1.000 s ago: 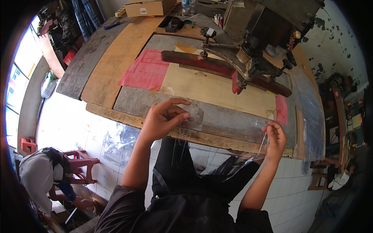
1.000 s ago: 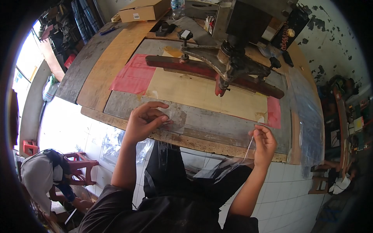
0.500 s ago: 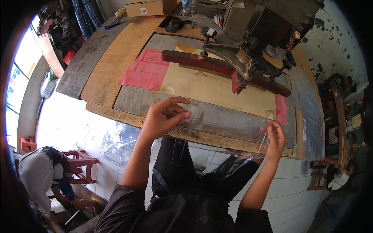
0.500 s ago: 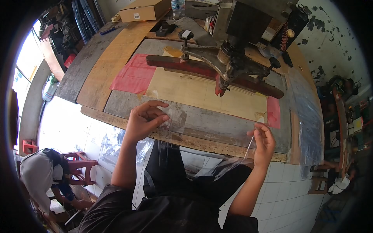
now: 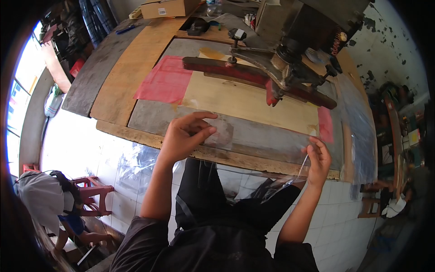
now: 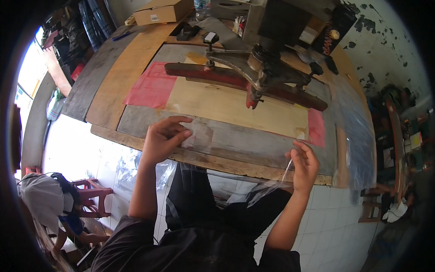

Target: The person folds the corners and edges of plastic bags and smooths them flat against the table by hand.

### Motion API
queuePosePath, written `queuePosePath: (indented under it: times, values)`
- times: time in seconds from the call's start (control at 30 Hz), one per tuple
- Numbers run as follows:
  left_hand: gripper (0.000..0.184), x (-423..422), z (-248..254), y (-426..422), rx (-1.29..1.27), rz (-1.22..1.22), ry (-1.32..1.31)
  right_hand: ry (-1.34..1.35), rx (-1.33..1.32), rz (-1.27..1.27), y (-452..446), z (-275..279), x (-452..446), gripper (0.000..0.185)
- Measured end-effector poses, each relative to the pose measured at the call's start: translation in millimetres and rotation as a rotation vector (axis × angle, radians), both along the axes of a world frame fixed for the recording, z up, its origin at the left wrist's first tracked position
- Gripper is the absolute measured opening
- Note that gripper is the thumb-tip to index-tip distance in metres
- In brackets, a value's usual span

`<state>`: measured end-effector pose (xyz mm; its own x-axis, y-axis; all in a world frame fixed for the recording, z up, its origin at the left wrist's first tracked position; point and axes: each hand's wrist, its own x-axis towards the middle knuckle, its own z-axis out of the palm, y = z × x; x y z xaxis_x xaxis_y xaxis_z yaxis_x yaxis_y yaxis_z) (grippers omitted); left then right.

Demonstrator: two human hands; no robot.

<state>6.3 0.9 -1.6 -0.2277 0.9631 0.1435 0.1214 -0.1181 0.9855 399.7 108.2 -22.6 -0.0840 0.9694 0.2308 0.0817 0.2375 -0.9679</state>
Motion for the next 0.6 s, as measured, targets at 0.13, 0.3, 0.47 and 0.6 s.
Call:
queuePosePath:
  times: [0.13, 0.3, 0.47, 0.6]
  values:
    - [0.031, 1.3, -0.9, 0.2, -0.038, 0.04, -0.028, 0.002, 0.021, 0.011, 0.5, -1.3, 1.0, 0.03]
    - [0.032, 0.0, -3.0, 1.8, -0.052, 0.055, -0.007, 0.026, 0.038, 0.044, -1.7, 1.7, -1.0, 0.031]
    - [0.032, -0.8, -0.6, 2.5, -0.065, 0.068, 0.016, -0.052, 0.189, 0.078, -6.0, 9.9, -11.2, 0.031]
    - [0.032, -1.8, -2.4, 1.7, -0.068, 0.073, -0.01, -0.498, 0.548, 0.112, -3.3, 38.4, -6.7, 0.031]
